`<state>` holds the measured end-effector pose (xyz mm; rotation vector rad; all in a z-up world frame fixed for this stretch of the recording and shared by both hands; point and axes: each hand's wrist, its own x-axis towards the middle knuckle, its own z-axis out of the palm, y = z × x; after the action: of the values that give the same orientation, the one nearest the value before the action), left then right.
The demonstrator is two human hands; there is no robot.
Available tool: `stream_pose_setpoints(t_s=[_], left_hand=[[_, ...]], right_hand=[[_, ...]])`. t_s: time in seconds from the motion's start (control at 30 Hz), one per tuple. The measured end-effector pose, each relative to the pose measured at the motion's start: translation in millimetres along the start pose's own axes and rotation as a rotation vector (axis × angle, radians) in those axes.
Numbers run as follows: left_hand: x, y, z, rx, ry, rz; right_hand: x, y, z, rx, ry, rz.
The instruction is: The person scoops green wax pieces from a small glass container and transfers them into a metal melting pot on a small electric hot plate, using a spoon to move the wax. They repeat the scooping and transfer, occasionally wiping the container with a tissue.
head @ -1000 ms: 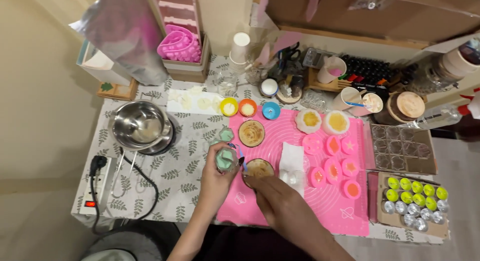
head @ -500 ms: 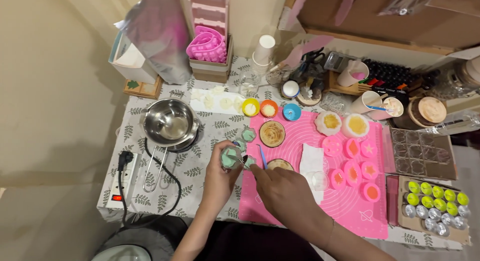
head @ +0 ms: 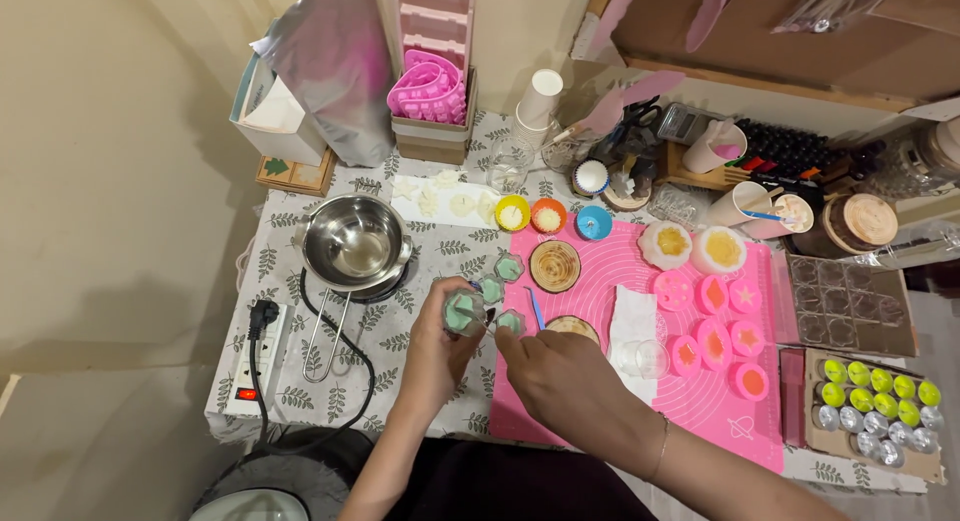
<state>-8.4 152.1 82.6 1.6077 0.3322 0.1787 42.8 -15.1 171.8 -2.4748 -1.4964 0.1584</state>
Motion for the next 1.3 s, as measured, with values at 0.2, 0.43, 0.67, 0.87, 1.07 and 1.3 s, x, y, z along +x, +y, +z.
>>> stream_pose_setpoints(t_s=[0.2,0.43,0.67,0.87,1.07,1.3], left_hand=[[-1,-2,0,-0.023,-0.009,0.094],[-2,16,3,0.103,0.016,0.112],[2,12,6,0.246,0.066,0.215],[3,20,12,0.316,0.150,0.170],[6,22,13,0.265,0.188,0.085],[3,9,7,0.267,0.174,0.129]], right_hand=[[3,0,5,-0.020,0.008,-0.062],[2,6,10,-0.031,-0.030,-0.063],[7,15,6,-0.087,-0.019,-0.002],[17,5,9,-0.233,0.095,0.021],[22,5,18,-0.268,0.076,-0.065],[30,9,10,-0.144,0.189,-0.125]])
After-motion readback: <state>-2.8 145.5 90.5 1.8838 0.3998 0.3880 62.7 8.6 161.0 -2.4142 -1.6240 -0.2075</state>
